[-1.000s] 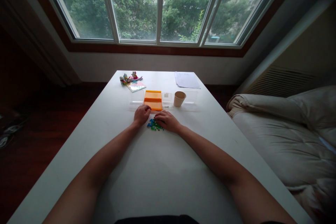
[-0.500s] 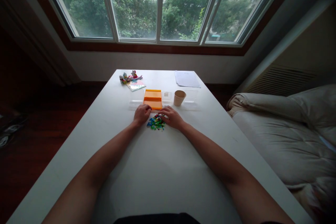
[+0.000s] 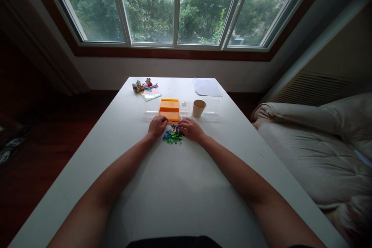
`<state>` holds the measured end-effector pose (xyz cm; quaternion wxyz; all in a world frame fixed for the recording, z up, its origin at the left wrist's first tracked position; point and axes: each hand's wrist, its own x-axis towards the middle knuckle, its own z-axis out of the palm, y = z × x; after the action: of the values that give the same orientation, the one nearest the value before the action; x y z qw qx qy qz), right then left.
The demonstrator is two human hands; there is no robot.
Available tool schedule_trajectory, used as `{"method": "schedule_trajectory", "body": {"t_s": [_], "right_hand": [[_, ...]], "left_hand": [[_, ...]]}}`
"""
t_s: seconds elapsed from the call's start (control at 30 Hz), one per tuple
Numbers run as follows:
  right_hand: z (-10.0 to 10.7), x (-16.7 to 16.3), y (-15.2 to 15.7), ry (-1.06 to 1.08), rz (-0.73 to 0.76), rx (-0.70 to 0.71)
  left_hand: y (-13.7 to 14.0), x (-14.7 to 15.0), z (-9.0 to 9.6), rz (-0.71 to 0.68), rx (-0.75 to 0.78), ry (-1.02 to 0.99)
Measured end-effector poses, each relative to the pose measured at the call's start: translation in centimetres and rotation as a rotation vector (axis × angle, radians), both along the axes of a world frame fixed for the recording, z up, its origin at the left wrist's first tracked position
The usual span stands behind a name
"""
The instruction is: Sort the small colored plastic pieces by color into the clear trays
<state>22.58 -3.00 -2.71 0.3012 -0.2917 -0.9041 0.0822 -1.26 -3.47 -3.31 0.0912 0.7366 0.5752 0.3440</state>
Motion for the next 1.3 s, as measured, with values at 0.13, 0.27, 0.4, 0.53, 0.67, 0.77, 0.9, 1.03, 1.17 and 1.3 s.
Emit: {"method": "schedule_trajectory", "body": {"t_s": [0.13,0.27,0.4,0.53,0.67,0.77,0.9,1.03,1.17,1.3], "right_hand": [[-0.4,-0.8,-0.4,-0.012,0.053,-0.013],[-0.8,-0.9,-0.3,-0.043,0.054,-0.029],[-0.7,-0.2,0.2,0.012,-0.009,-0.058],[-0.6,0.2,0.3,0.057,-0.031,-0.06],[-0.6,-0.2,0.0,0.042,0.032,-0.059],[-0.6,-0.4,-0.1,0.023,0.072,-0.057],[-0.6,-0.3,0.0,-0.012,0.063,-0.046],[-0.5,0.0,0.1,0.013,0.002,-0.075],[-0.6,-0.2,0.1,0.043,0.077,-0.096],[-1.2,-0.5,0.3,0.006,0.128,-0.069]], "left_hand": [[0.1,0.1,-0.2,-0.019,-0.014,0.026],[-0.2,0.3,-0.4,-0.057,0.0,0.086],[-0.6,0.6,-0.4,-0.077,0.004,0.172],[-0.9,0.8,-0.2,-0.094,-0.011,0.241],[-0.9,0.7,-0.1,-0.113,-0.032,0.236],[-0.7,0.6,-0.2,-0.133,-0.037,0.187],[-0.5,0.5,-0.3,-0.146,-0.052,0.131],[-0.4,0.4,-0.4,-0.17,-0.066,0.114],[-0.3,0.3,-0.5,-0.187,-0.054,0.118],[-0.1,0.4,-0.6,-0.188,-0.054,0.122]]}}
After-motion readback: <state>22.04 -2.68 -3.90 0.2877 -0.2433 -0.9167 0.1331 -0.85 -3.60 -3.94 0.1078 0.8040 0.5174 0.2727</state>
